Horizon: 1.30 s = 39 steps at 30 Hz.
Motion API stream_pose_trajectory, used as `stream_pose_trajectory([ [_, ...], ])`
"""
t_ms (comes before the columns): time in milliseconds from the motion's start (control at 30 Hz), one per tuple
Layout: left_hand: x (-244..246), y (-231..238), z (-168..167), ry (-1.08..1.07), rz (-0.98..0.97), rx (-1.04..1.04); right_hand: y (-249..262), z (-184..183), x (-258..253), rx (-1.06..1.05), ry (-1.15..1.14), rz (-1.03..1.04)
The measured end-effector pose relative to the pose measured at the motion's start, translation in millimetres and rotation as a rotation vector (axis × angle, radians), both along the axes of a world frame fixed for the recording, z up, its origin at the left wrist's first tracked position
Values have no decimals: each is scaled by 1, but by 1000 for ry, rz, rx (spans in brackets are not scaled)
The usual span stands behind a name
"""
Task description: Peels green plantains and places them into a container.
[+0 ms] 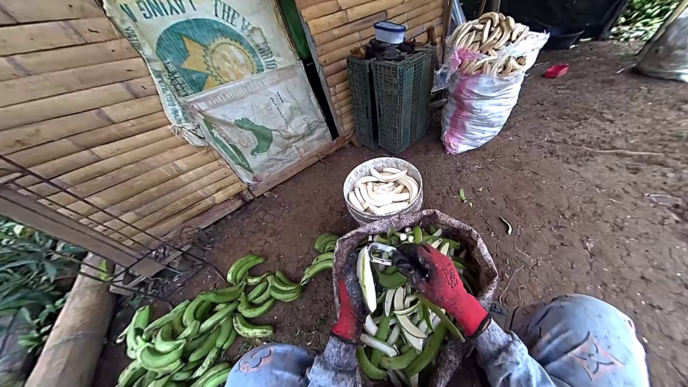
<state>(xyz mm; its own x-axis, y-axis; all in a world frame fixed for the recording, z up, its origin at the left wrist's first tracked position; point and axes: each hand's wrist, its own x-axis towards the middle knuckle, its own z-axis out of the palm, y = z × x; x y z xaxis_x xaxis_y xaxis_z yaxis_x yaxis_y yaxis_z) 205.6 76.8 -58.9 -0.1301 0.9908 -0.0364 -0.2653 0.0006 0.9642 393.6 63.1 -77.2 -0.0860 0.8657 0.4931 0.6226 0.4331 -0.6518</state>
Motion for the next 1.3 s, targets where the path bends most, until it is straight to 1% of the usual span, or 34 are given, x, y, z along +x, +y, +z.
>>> stream_pose_trajectory([
  [67, -7, 3, 2, -43, 17, 62, -5, -4, -3, 125, -102, 112],
  [133, -6, 4, 5, 22, 29, 97, -8, -9, -4, 194, -177, 159],
  [233, -9, 4, 1, 199, 17, 168, -9, -8, -6, 227, -232, 121],
  [333, -2, 3, 3, 281, 87, 178, -10, -4, -11, 208, -208, 26],
  [500, 9, -4, 7, 362, 106, 185, -9, 5, -14, -6, -152, -35],
  [567, 10, -10, 6, 370, 51, 164, -7, 8, -14, -105, -154, -97],
  [633, 10, -14, 6, 378, -25, 162, -1, 14, -9, -293, -159, -177],
  [667, 11, -13, 4, 375, -47, 168, 2, 16, -4, -339, -135, -210],
  [733, 8, -5, -1, 367, -15, 139, 3, 15, 1, -298, -27, -222],
  [833, 7, 4, -2, 330, 93, 100, -5, 15, -3, -254, 101, -79],
  [867, 9, 3, 1, 308, 104, 102, -8, 16, -7, -298, 65, -22],
  [900, 9, 3, 2, 288, 111, 105, -11, 21, -10, -380, -34, 9],
  [933, 10, 4, 2, 271, 124, 107, -12, 29, -10, -512, -159, 19],
  [1000, 4, 10, -1, 283, 172, 120, -9, 41, -7, -742, -377, -47],
  [1033, -1, 12, 0, 303, 198, 140, -6, 43, -4, -784, -420, -82],
  [1067, -3, 16, 1, 313, 229, 165, -5, 42, 0, -766, -390, -96],
  [1100, -3, 20, 1, 312, 254, 178, -5, 40, 1, -712, -308, -82],
  [1167, 3, 22, -2, 297, 237, 159, -4, 28, -8, -536, -41, -2],
  [1200, 7, 22, -5, 275, 206, 153, -3, 22, -18, -471, 58, 42],
  [1233, 10, 20, -5, 263, 158, 144, -2, 21, -28, -446, 65, 65],
  [1300, 13, 15, 1, 309, 77, 124, 4, 23, -39, -445, -54, 36],
])
